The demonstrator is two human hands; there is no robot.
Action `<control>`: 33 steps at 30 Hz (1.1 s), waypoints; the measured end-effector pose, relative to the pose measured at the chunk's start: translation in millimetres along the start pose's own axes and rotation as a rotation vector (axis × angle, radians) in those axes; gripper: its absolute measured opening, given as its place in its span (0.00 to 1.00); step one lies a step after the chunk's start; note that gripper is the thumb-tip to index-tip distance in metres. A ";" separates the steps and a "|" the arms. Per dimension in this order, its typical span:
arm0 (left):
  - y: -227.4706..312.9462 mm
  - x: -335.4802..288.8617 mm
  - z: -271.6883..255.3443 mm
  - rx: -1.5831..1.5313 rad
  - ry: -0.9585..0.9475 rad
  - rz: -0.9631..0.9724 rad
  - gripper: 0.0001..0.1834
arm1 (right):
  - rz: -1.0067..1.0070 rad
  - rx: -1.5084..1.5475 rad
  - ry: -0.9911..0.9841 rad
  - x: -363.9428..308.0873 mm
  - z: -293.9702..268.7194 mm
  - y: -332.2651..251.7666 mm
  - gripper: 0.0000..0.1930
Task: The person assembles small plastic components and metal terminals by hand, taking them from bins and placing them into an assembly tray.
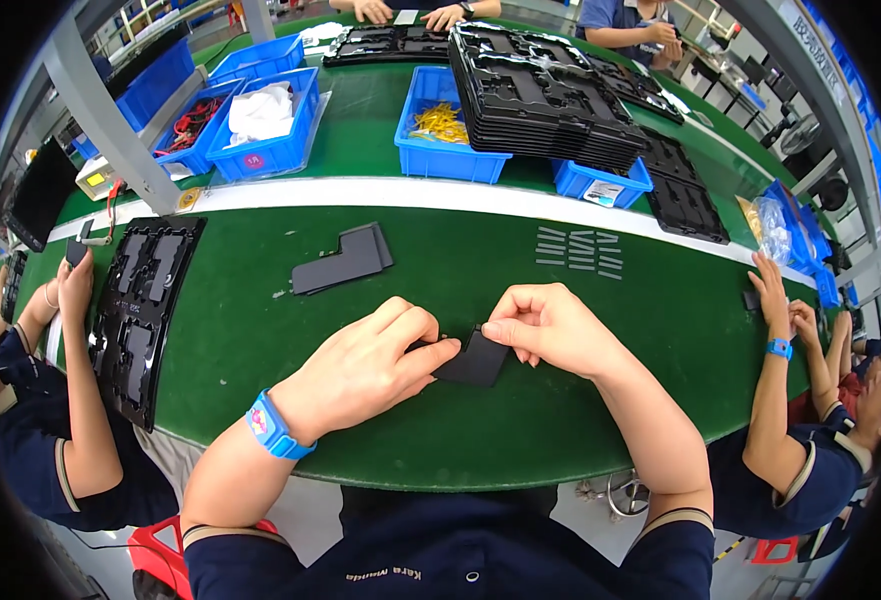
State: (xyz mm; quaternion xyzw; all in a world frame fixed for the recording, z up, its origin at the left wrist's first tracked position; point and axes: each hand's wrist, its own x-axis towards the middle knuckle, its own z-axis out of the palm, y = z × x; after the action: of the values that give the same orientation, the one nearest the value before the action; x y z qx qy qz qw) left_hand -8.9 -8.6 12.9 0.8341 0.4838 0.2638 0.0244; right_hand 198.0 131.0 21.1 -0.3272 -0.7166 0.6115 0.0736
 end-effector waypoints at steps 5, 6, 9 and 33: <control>-2.4 0.4 1.7 0.029 0.003 0.014 0.29 | 0.016 0.067 -0.066 4.5 -3.9 5.1 0.10; -2.1 0.9 1.1 0.020 0.005 -0.001 0.29 | 0.017 0.052 -0.055 5.4 -3.3 5.1 0.11; -2.7 2.9 0.2 0.025 0.026 -0.032 0.29 | -0.008 0.138 -0.027 7.9 -3.5 13.3 0.13; -7.3 1.8 1.7 0.101 0.136 -0.223 0.30 | -0.379 0.368 -0.002 4.2 16.2 24.4 0.30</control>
State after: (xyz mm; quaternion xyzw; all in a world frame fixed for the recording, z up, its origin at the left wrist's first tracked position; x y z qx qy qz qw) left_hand -13.2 -2.8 10.0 0.7556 0.5865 0.2909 -0.0213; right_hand 195.8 120.8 -6.6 -0.1677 -0.6420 0.7071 0.2443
